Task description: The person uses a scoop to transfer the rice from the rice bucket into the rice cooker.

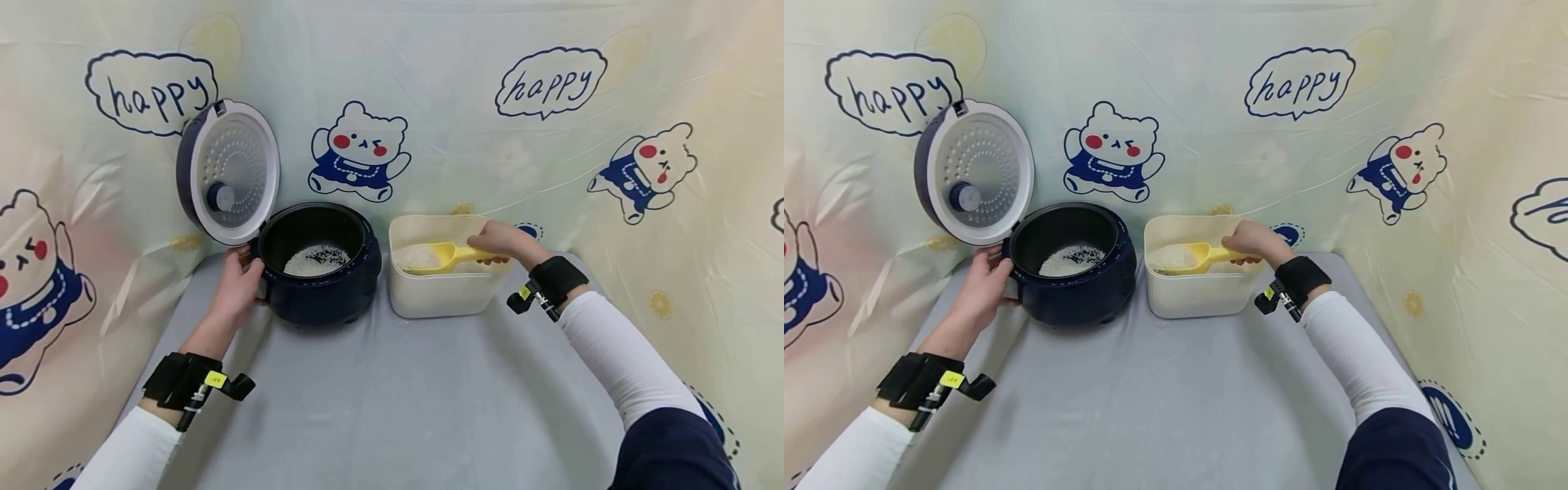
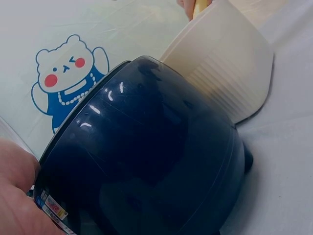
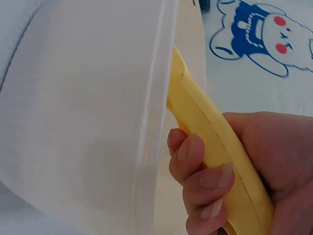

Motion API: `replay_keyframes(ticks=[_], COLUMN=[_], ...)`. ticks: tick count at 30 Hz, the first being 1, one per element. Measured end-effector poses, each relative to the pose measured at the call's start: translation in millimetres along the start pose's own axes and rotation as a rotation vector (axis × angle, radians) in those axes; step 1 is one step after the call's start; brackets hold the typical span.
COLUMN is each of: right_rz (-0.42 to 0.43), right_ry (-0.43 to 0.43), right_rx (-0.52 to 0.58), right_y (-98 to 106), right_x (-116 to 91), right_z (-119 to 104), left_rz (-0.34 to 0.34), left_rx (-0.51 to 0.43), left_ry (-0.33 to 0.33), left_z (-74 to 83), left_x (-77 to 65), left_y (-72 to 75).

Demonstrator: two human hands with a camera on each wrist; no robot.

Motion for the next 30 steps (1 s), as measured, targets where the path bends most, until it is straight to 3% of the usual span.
replay_keyframes(ticks=[7, 15, 30], right_rz=[-0.016, 0.021, 0.016], right_ry=[0.032, 0.045, 0.066], right_rx=[0.014, 0.063, 0.24], right_y=[13.7, 19.7, 22.6], right_x=[-8.2, -19.6, -25.5], right_z=[10.9, 24.2, 38.8], left_rz=[-0.005, -0.013, 0.008], left_rx=[-0.008, -0.01, 0.001], left_ry=[-0.005, -0.007, -0.007], left_z=[0.4, 0.1, -1.3], left_x=[-1.9, -0.6, -1.3], left_y=[-0.1, -0.9, -1.8])
Point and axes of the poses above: each hand's wrist, its own x-axis towards the middle knuckle, its own y-axis out of the back of the hand, z = x × y, the point moved 3 cm from there along x, towards the middle knuckle, and after that the axes turned 4 degrees about y, right-handed, at the moved point
